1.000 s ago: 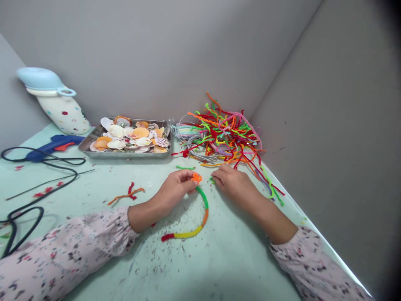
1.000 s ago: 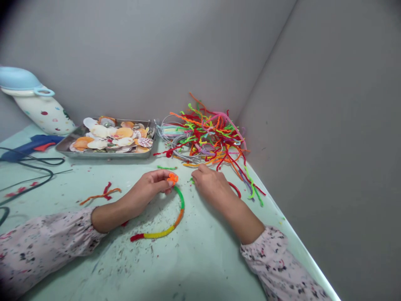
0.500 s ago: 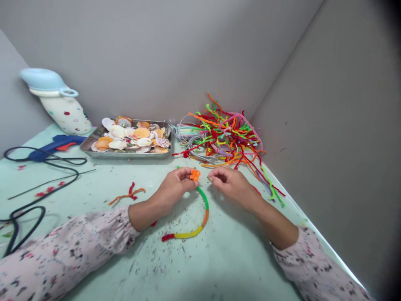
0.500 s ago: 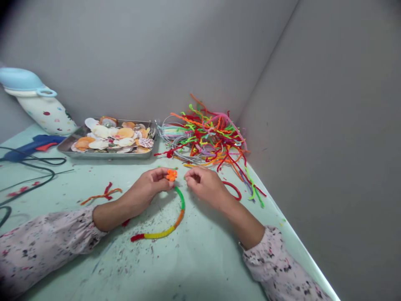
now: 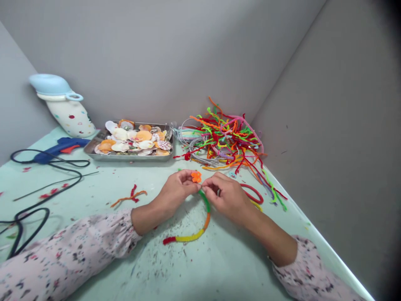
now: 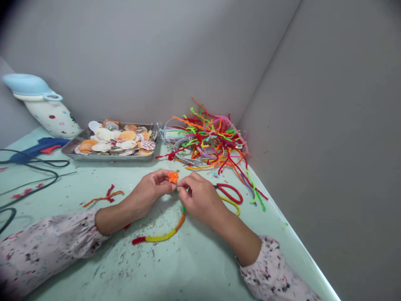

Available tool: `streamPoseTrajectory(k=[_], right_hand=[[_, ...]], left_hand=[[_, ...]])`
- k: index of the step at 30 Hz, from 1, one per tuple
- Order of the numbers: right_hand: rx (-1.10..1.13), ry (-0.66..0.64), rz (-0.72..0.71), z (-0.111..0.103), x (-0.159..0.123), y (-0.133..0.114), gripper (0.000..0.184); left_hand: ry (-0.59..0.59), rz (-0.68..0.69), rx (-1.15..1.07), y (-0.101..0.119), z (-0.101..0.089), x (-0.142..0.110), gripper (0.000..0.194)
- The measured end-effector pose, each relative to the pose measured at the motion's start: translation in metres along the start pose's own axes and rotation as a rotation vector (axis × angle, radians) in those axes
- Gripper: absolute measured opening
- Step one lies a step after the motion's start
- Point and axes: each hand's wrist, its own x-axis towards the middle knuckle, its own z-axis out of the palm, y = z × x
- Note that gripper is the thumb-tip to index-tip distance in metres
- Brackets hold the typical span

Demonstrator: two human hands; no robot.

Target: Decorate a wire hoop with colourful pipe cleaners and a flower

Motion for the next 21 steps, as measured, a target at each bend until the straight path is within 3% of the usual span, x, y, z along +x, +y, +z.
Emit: streamPoseTrajectory(k=[7, 21], right_hand=[[-0.081, -0.013, -0.047, -0.017, 0.005, 0.010, 0.013], [-0.109, -0.098, -0.061, -0.009, 0.001, 0.008, 0.011]], left_hand=[[0.024, 0.004, 0.025, -0.003, -0.002, 0.002, 0.027], [0.030, 0.005, 0.018, -0.007, -0.003, 0.005, 0.030]])
